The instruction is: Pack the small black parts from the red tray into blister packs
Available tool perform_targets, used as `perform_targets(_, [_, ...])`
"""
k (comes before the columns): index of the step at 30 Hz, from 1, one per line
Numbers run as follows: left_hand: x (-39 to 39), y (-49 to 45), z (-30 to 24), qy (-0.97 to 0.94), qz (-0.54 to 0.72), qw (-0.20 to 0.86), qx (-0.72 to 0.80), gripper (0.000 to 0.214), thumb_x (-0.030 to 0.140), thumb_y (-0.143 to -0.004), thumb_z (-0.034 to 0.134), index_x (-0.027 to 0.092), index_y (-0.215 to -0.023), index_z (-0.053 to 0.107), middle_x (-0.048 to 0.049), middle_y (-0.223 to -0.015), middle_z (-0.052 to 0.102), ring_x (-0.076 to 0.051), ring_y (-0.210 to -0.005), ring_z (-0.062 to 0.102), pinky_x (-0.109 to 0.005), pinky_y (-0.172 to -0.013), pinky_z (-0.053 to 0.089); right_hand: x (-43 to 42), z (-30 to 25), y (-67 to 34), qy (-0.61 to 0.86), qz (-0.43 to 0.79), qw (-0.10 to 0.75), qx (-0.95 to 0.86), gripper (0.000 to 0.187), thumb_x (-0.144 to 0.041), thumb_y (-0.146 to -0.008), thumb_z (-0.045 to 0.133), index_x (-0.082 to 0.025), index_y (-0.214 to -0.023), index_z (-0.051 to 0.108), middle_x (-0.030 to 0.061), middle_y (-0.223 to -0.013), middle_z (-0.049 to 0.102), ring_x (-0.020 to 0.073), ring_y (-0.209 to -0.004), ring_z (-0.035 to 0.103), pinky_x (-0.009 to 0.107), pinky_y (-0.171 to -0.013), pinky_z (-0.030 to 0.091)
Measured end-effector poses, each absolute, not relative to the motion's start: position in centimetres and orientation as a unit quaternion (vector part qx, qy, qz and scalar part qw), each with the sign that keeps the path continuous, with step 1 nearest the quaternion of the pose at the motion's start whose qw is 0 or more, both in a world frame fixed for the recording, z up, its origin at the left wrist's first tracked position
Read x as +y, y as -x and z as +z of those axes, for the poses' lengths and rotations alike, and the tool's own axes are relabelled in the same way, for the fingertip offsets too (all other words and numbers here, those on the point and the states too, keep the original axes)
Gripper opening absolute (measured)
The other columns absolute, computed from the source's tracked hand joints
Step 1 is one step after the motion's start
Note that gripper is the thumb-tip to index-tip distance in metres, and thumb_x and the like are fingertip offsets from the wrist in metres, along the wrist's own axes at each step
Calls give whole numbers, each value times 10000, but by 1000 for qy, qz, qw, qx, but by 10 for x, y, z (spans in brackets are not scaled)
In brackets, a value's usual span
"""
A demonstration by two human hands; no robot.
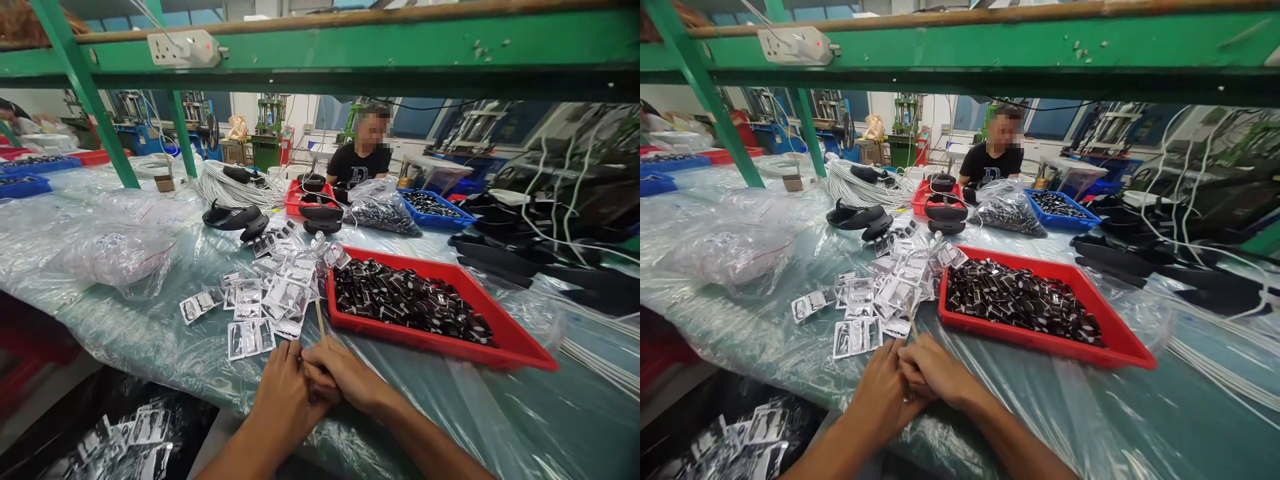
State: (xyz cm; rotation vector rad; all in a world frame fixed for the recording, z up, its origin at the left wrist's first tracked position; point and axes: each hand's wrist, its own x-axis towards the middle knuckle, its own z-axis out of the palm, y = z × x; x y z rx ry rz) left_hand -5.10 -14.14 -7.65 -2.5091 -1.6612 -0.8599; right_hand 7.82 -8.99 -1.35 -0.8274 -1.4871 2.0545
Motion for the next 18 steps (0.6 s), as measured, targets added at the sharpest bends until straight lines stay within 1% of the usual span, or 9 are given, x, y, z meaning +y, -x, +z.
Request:
perform_targets(1, [-142,51,-77,796,-278,1,-538,320,398,-798,744,192,-1026,654,-113,-1010,610,-313,-963,556,-492,-839,523,-89,-12,-79,298,751,239,-539,444,-319,-835,530,-224,-435,361,-65,-391,276,73,-353,208,244,-375,106])
perform_targets(3, [-145,53,-77,783,-286,-26,-552,509,495,-792,745,178,-1169,615,-128,-1091,606,-326,-1015,559,-518,-881,513,-85,-11,-78,291,750,276,-525,487,-394,-844,537,-232,-433,333,-79,-388,229,66,-343,153,251,-376,90])
perform_targets(6, [-151,61,-74,775,-299,-82,-550,849,636,-732,747,132,-1363,487,-179,-1236,569,-378,-1150,523,-581,-974,469,-81,-13,-72,285,720,392,-497,590,-550,-843,538,-229,-438,255,-85,-428,167,64,-377,106,261,-401,118])
perform_targets(7, [-153,64,-73,776,-301,-101,-545,864,622,-730,755,141,-1386,466,-185,-1277,551,-389,-1195,499,-591,-1003,451,-81,-15,-69,285,705,426,-489,614,-582,-842,536,-224,-440,242,-80,-440,164,68,-390,114,266,-413,136])
perform_targets(9, [-155,70,-71,772,-303,-142,-541,740,494,-764,768,186,-1373,482,-167,-1311,536,-381,-1232,478,-579,-1028,442,-81,-21,-61,290,683,469,-480,636,-609,-850,532,-219,-440,242,-69,-446,172,78,-400,139,278,-427,164])
perform_targets(11, [-154,74,-71,761,-305,-187,-541,585,349,-794,745,222,-1322,527,-135,-1268,557,-351,-1199,499,-554,-1022,454,-80,-29,-55,296,668,488,-478,641,-615,-859,529,-218,-440,249,-61,-446,182,85,-399,156,287,-430,173])
perform_targets(13, [-153,74,-70,746,-315,-224,-542,528,282,-782,739,229,-1277,562,-119,-1227,572,-330,-1165,513,-537,-1019,461,-81,-35,-53,291,668,494,-474,648,-608,-863,541,-218,-434,250,-53,-437,189,89,-396,174,294,-425,176])
perform_targets(16, [-156,72,-67,722,-336,-257,-547,582,314,-728,788,270,-1269,580,-97,-1217,583,-305,-1139,535,-478,-1000,491,-81,-42,-52,280,666,475,-503,645,-570,-926,515,-216,-442,278,-39,-429,228,103,-402,242,285,-415,232])
perform_targets(18, [-160,72,-67,704,-340,-262,-565,623,442,-768,756,348,-1341,533,-88,-1248,570,-283,-1140,561,-409,-929,534,-78,-49,-43,320,517,426,-670,640,-566,-1031,291,-216,-499,355,-32,-458,314,113,-402,336,260,-420,351])
